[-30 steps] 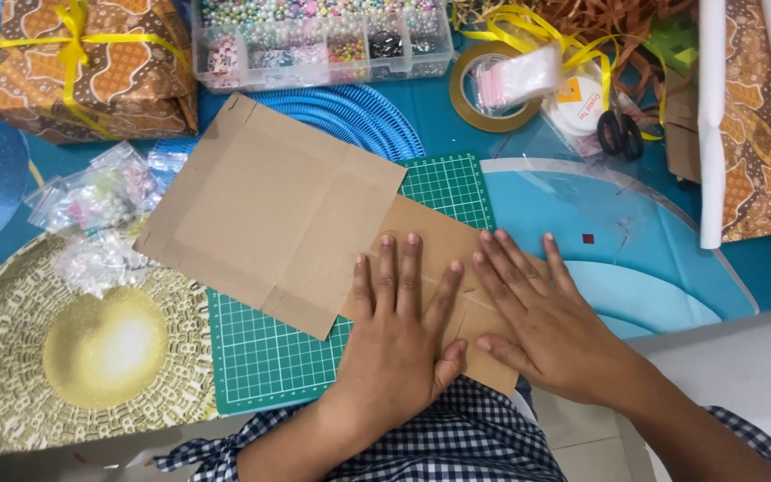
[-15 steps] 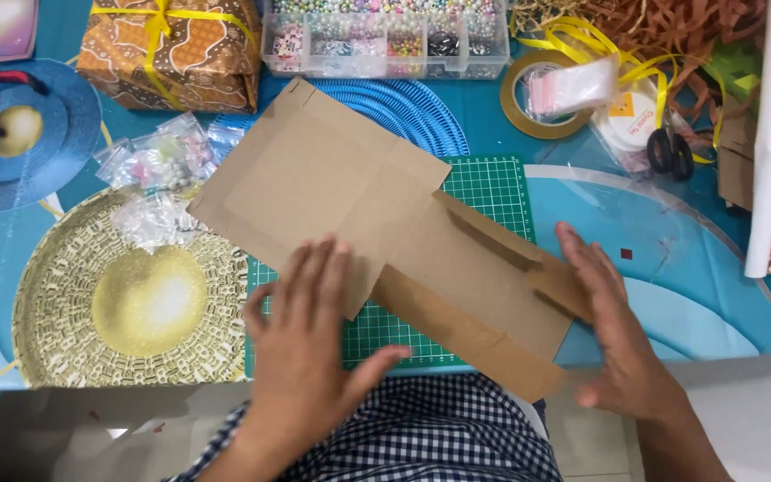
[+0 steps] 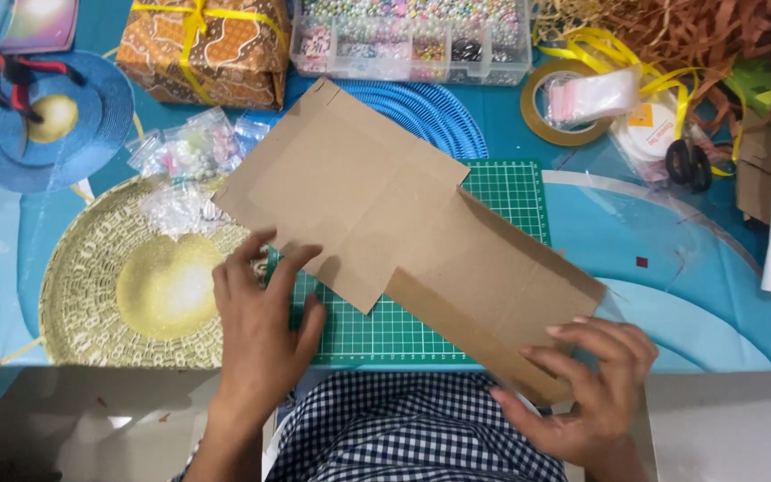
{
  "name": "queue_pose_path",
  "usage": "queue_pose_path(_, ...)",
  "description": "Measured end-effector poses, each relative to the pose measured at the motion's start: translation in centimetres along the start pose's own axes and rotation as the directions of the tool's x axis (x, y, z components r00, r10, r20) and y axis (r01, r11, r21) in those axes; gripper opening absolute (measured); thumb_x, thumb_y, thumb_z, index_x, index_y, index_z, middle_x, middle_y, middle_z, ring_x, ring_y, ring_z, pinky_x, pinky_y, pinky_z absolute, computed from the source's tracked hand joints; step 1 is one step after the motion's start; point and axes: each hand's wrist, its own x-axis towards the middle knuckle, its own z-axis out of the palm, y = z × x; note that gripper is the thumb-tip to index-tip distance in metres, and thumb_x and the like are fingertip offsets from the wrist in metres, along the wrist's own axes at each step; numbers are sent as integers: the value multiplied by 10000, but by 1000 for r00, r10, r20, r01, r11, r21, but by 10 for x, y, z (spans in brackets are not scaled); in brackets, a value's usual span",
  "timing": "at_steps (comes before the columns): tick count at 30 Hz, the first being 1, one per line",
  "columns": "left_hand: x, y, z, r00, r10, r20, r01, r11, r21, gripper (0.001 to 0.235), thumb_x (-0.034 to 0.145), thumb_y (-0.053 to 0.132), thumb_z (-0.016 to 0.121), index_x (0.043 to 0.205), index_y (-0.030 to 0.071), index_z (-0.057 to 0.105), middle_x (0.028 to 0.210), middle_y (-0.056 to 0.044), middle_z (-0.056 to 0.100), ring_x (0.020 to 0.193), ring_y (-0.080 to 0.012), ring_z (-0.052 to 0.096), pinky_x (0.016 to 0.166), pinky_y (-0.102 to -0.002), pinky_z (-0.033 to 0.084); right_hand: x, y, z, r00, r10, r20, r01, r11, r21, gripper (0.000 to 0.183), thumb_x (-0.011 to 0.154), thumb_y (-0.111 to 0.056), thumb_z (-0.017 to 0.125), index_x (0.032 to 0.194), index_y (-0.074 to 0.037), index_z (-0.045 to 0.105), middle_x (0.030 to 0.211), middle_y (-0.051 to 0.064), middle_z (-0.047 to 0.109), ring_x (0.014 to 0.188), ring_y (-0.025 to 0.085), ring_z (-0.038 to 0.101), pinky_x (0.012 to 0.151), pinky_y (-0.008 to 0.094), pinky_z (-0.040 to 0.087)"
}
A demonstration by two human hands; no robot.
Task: The person assembles a flat cardboard box by folding its sides and tucking the flaps into slots to form a rectangular container. The hands fold the side panels, secure the bottom flaps, and then fold and tuck the top flaps to close the box.
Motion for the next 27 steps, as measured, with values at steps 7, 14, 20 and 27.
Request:
queue_pose_path(7,20,-4,5,976,176,-127,-156,976,154,154,1117,229,765,1167,310,885,1762,-172,499,1533,-564,436,1078,-690,372,32,-25,-11,997,53,57,-64,971,230,203,871,-249,1004,931,-179,823,980,-28,831,1057,220,753,1087,426,492)
queue_pose_path(14,44,16,-15,846,483,-226,-402,856,324,260,1073,-20,773,1119,235,788,1532,-114,732,1409,-423,637,1160,-624,357,20,-17,-8,987,-108,122,52,918,394,86,975,-226,866,1023,-165,829,1245,64,863,1101,238,835,1034,487,495)
queue_pose_path(20,41,32,1,784,544,-297,-407,813,415,214,1148,91,812,1183,300,784,1287,-43,633,1159,-327,518,1029,-533,362,13,-20,7,991,-112,74,62,870,490,127,1006,-182,840,1058,-121,742,1307,163,871,1144,289,888,1080,518,570)
queue_pose_path(27,23,14,31,876,392,-280,-344,916,205,447,1189,8,774,1559,258,795,895,-1,528,607,-171,369,528,-349,311,9,-15,17,980,-137,144,35,831,555,121,1056,-68,767,1094,-121,664,1350,156,874,1203,295,891,1065,516,597)
